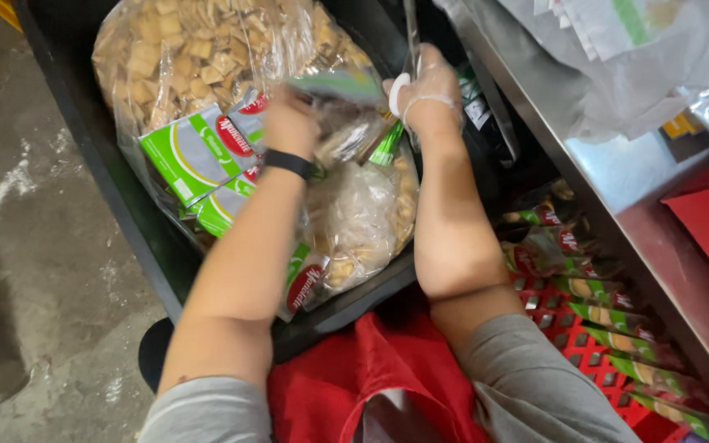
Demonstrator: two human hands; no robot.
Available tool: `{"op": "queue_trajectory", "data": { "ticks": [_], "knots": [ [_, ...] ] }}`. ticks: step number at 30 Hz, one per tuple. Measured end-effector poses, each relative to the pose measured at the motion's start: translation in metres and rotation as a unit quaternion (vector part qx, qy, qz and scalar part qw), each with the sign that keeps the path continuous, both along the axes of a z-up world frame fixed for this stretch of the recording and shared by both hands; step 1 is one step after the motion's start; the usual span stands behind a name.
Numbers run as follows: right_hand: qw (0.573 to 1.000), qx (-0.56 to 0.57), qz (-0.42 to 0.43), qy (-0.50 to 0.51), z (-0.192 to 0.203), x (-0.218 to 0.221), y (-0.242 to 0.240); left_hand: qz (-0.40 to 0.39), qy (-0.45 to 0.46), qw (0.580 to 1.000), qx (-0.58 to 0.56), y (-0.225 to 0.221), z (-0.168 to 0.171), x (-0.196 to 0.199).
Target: The person uses scissors to cut open plastic packets of food items over a large container of snacks.
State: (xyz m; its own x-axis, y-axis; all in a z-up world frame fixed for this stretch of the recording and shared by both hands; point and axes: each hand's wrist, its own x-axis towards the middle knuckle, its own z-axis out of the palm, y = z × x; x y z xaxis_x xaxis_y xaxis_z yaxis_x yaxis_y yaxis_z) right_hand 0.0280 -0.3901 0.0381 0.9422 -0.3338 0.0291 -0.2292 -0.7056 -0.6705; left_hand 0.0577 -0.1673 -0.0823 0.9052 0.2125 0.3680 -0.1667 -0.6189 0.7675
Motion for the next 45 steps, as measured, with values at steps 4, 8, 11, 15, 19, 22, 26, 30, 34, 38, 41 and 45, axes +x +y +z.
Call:
{"op": "queue_trajectory", "data": {
  "ticks": [4,8,11,15,19,22,26,30,34,38,41,45],
  "knots": [
    [0.993,-0.064,0.014,0.095,0.001,0.007,0.007,0.114,-0.036,0.986,-0.120,0.100,0.002,0.012],
    [0.977,-0.131,-0.006,0.167,-0.021,0.006,0.024,0.120,-0.143,0.965,-0.185,0.173,-0.006,-0.015],
    [0.965,-0.163,-0.008,0.205,-0.034,0.005,0.032,0.161,-0.144,0.965,-0.146,0.194,-0.016,-0.028],
    [0.956,-0.186,-0.034,0.223,-0.037,0.003,0.033,0.161,-0.090,0.971,-0.153,0.175,-0.005,-0.031],
    [0.961,-0.172,-0.039,0.211,-0.055,0.004,0.032,0.080,-0.126,0.974,-0.169,0.159,0.019,-0.034],
    [0.968,-0.143,-0.064,0.199,-0.082,0.013,0.029,0.140,-0.044,0.981,-0.127,0.149,0.028,-0.033],
    [0.980,-0.108,-0.099,0.134,-0.110,0.024,0.022,0.114,-0.132,0.980,-0.094,0.148,0.029,-0.032],
    [0.994,-0.068,-0.085,0.025,-0.096,0.027,0.027,0.117,-0.016,0.987,-0.107,0.150,0.022,-0.029],
    [0.984,-0.094,-0.050,-0.142,-0.052,0.009,0.043,0.054,-0.021,0.998,-0.013,0.143,0.007,-0.027],
    [0.929,-0.062,0.063,-0.360,-0.019,-0.024,0.061,0.018,0.005,0.998,-0.057,0.119,0.011,-0.037],
    [0.859,-0.122,0.129,-0.480,-0.010,-0.034,0.073,-0.038,0.089,0.993,-0.062,0.113,0.018,-0.043],
    [0.874,-0.082,0.128,-0.462,-0.016,-0.031,0.068,-0.122,0.145,0.980,-0.069,0.113,-0.003,-0.032]
  ]
}}
